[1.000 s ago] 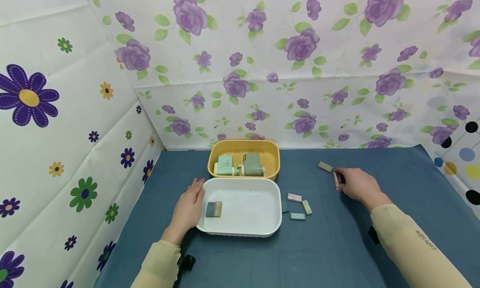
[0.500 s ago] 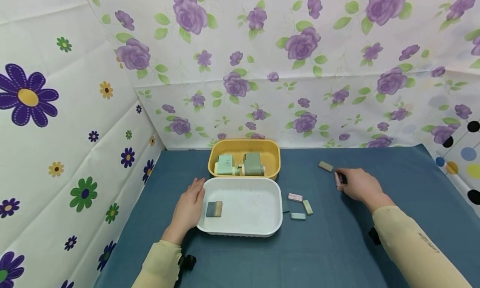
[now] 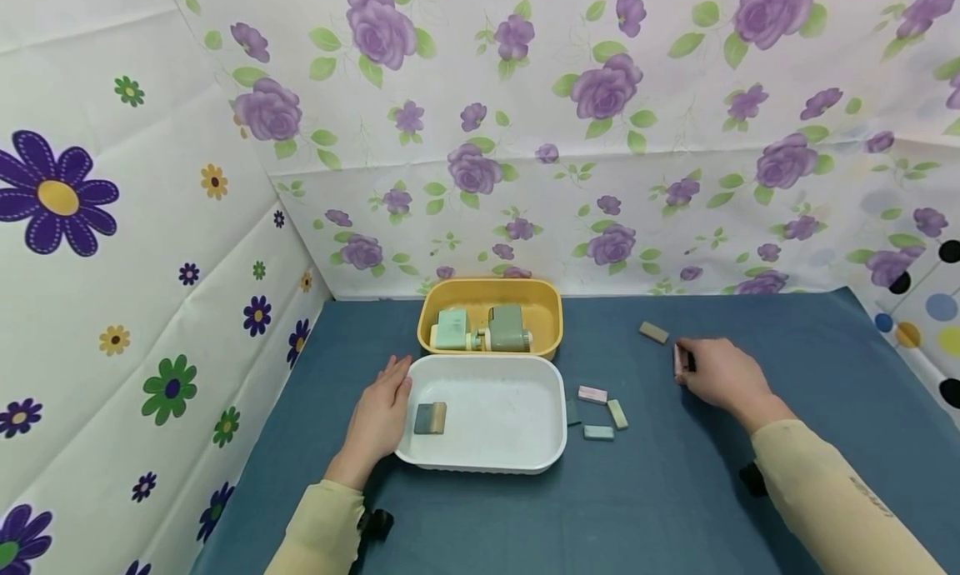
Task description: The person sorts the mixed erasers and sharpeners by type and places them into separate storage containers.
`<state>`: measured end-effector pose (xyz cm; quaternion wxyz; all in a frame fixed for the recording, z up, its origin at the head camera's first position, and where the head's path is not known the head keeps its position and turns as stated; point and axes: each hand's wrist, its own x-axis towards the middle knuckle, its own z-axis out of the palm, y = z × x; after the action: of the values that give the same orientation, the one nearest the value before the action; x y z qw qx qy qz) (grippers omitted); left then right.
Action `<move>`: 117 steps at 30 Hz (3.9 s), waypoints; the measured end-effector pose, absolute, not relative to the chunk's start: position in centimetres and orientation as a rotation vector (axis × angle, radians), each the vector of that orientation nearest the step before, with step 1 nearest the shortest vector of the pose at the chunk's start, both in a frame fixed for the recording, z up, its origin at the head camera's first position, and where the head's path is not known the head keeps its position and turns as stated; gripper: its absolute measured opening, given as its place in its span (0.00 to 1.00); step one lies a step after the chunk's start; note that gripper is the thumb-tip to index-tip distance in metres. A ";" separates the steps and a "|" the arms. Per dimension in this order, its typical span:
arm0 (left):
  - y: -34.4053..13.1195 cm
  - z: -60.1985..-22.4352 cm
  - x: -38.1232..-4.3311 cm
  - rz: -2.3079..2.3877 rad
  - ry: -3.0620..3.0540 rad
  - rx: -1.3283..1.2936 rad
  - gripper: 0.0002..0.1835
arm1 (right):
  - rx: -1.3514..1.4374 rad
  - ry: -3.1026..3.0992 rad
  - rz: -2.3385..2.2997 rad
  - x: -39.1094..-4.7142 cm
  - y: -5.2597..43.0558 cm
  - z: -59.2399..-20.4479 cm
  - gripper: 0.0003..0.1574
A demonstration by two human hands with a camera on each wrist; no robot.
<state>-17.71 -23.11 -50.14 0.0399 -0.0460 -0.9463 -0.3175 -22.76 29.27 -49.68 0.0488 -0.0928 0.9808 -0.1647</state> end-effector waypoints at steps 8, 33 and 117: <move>-23.0 -50.0 -17.7 -0.967 -2.907 -0.140 0.27 | -0.275 2.999 -0.614 -21.1 28.6 -49.5 0.37; -23.0 -49.9 -17.5 -0.980 -2.893 -0.148 0.26 | -0.361 3.071 -0.882 -18.3 23.3 -47.4 0.43; -23.1 -50.0 -17.6 -0.966 -2.838 -0.216 0.25 | -1.129 2.977 -0.495 -18.9 -1.7 -50.6 0.16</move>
<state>-17.56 -23.06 -50.03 0.0681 -0.0716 -0.9420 -0.3207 -18.95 -1.73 -50.60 -0.0402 -0.3502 0.9231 -0.1536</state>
